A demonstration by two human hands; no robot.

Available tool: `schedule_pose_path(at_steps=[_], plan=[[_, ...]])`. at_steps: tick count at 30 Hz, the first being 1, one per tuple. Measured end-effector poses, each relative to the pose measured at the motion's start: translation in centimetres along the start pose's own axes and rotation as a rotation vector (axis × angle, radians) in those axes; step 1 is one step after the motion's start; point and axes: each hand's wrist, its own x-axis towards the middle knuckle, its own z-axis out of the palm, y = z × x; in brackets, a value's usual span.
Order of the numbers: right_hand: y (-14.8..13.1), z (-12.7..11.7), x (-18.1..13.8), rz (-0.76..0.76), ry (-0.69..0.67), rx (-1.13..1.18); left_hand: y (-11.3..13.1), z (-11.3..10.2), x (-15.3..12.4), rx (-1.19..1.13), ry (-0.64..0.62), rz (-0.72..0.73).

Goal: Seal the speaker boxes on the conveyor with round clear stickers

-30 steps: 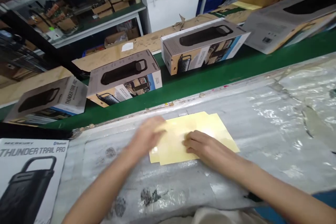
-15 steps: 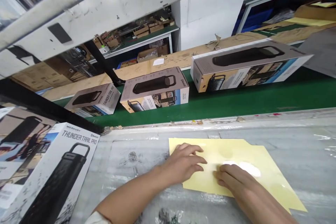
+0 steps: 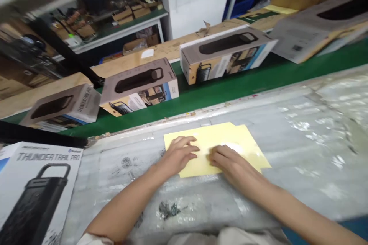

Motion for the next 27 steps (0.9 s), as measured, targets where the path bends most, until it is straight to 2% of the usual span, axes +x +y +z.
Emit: schedule_pose_path(at_steps=[9,13,16,18,19,21,23,25,27], plan=[[-0.2,0.0,-1.1,-0.051,0.081,0.010,-0.3,0.0,0.2,0.091,0.019,0.078],[-0.5,-0.1,-0.6,0.019,0.069,0.086,-0.1,-0.2,0.4,0.122,0.017,0.095],[-0.5,-0.7,-0.4,0.126,0.031,0.233,-0.1,-0.2,0.4,0.145,-0.005,0.103],[0.0,-1.6,-0.7,0.195,0.033,0.448,0.0,-0.2,0.3,0.181,-0.024,0.105],[0.4,-2.3,-0.9,0.234,0.067,0.567,0.1,-0.2,0.2,0.206,-0.036,0.107],[1.4,-3.6,-1.5,0.334,0.216,0.744,0.4,-0.2,0.1,0.258,-0.074,0.116],[2.5,-4.5,-1.8,0.397,0.363,0.800,0.9,-0.4,0.0,0.296,-0.138,0.131],[3.5,-4.7,-1.7,0.352,0.362,0.750,1.4,-0.5,0.0,0.315,-0.202,0.142],[4.2,-4.2,-1.0,0.218,0.241,0.602,1.8,-0.6,0.1,0.324,-0.238,0.145]])
